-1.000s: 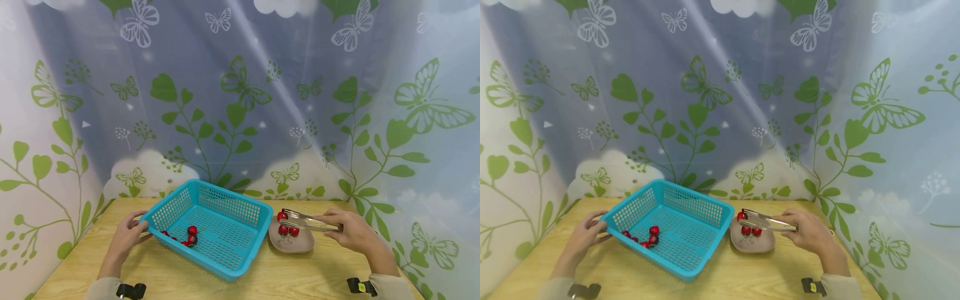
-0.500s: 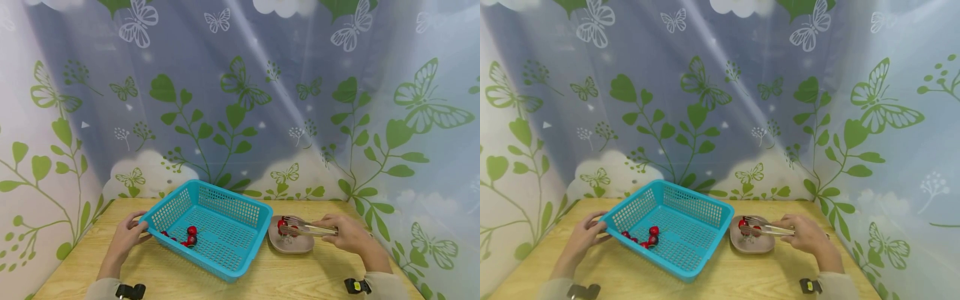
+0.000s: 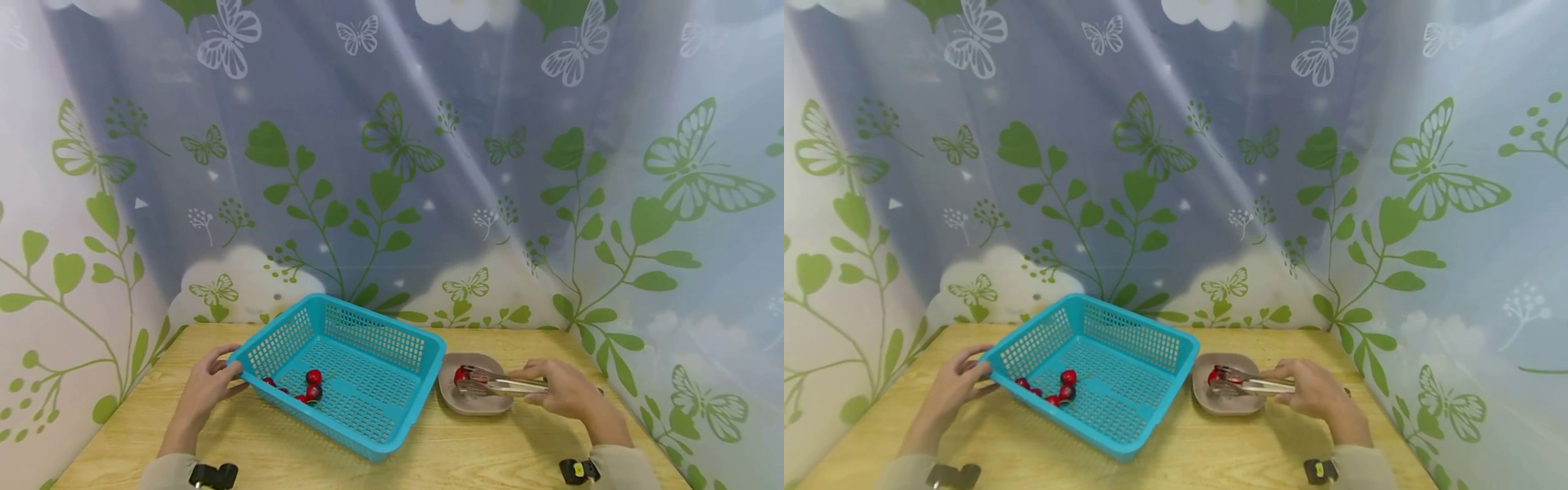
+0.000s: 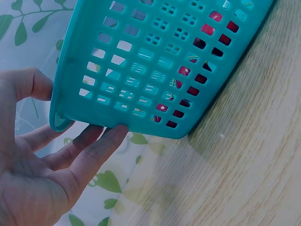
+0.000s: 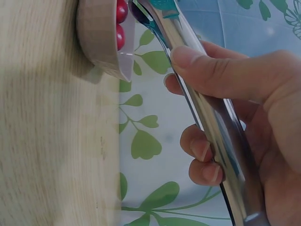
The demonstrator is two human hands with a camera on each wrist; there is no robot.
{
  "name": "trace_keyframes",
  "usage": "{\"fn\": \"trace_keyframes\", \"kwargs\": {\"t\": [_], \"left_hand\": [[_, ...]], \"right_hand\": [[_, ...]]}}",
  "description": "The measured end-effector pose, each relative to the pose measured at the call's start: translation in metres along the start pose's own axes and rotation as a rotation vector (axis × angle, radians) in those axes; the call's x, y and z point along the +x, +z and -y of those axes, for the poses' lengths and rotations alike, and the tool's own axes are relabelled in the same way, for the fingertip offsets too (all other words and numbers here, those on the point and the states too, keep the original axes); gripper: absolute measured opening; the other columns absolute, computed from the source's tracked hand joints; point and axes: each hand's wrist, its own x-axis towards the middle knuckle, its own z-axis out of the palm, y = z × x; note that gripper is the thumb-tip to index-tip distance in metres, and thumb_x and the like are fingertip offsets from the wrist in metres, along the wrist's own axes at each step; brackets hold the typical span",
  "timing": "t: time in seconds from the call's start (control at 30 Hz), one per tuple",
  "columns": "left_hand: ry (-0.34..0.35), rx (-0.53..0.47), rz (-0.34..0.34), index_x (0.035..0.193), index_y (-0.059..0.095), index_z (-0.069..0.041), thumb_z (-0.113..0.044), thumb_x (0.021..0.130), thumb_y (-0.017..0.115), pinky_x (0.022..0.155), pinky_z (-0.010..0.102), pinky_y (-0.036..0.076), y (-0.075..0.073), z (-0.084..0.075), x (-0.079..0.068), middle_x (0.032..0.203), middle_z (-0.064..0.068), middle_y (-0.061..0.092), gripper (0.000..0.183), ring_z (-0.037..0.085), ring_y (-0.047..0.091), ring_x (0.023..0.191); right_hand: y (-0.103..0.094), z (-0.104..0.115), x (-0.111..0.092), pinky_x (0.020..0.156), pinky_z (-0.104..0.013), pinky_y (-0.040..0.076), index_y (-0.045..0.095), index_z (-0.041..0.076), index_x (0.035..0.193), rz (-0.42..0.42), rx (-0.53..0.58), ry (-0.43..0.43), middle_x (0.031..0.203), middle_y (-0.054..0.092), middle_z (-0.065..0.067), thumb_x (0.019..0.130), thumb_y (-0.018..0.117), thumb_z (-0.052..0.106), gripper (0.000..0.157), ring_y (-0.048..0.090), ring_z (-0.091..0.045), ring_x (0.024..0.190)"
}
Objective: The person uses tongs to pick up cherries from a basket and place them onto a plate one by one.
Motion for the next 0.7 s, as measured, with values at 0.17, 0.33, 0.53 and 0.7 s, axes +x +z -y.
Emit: {"fn": "trace_keyframes", "kwargs": {"t": [0.17, 0.33, 0.53, 0.7], "left_hand": [[-0.015, -0.006, 0.003, 0.154, 0.039, -0.003, -0.012, 0.104, 0.051, 0.09, 0.04, 0.066, -0.0006, 0.0006, 0.001, 0.108, 0.004, 0.067, 0.052, 0.007, 0.069, 0.091], [-0.029, -0.006, 0.003, 0.155, 0.038, -0.004, -0.012, 0.104, 0.051, 0.091, 0.039, 0.066, -0.001, 0.0026, 0.0024, 0.109, 0.004, 0.066, 0.053, 0.006, 0.068, 0.091], [-0.018, 0.004, -0.002, 0.154, 0.039, -0.004, -0.012, 0.103, 0.051, 0.091, 0.04, 0.066, -0.0008, 0.0021, 0.0012, 0.109, 0.005, 0.066, 0.053, 0.007, 0.069, 0.091], [-0.008, 0.002, -0.003, 0.154, 0.04, -0.004, -0.012, 0.103, 0.051, 0.092, 0.042, 0.066, -0.0006, 0.0013, 0.0015, 0.109, 0.005, 0.066, 0.052, 0.008, 0.069, 0.092]], "right_hand": [[0.0037, 0.0003, -0.0002, 0.095, -0.063, 0.057, 0.078, 0.02, 0.123, 0.014, 0.015, 0.005, 0.128, 0.071, -0.021, 0.084, 0.083, 0.014, 0.04, 0.064, -0.048, 0.12], [0.005, 0.0001, 0.0005, 0.096, -0.063, 0.057, 0.078, 0.02, 0.123, 0.028, 0.039, 0.011, 0.127, 0.072, -0.019, 0.084, 0.083, 0.013, 0.04, 0.063, -0.047, 0.122], [0.0067, -0.0011, 0.0012, 0.101, -0.069, 0.052, 0.078, 0.022, 0.122, 0.04, 0.038, 0.027, 0.129, 0.071, -0.021, 0.084, 0.083, 0.013, 0.04, 0.059, -0.05, 0.127], [0.0076, -0.0027, 0.0016, 0.102, -0.069, 0.051, 0.077, 0.021, 0.124, 0.06, 0.06, 0.029, 0.13, 0.071, -0.021, 0.085, 0.082, 0.012, 0.041, 0.057, -0.051, 0.129]]}}
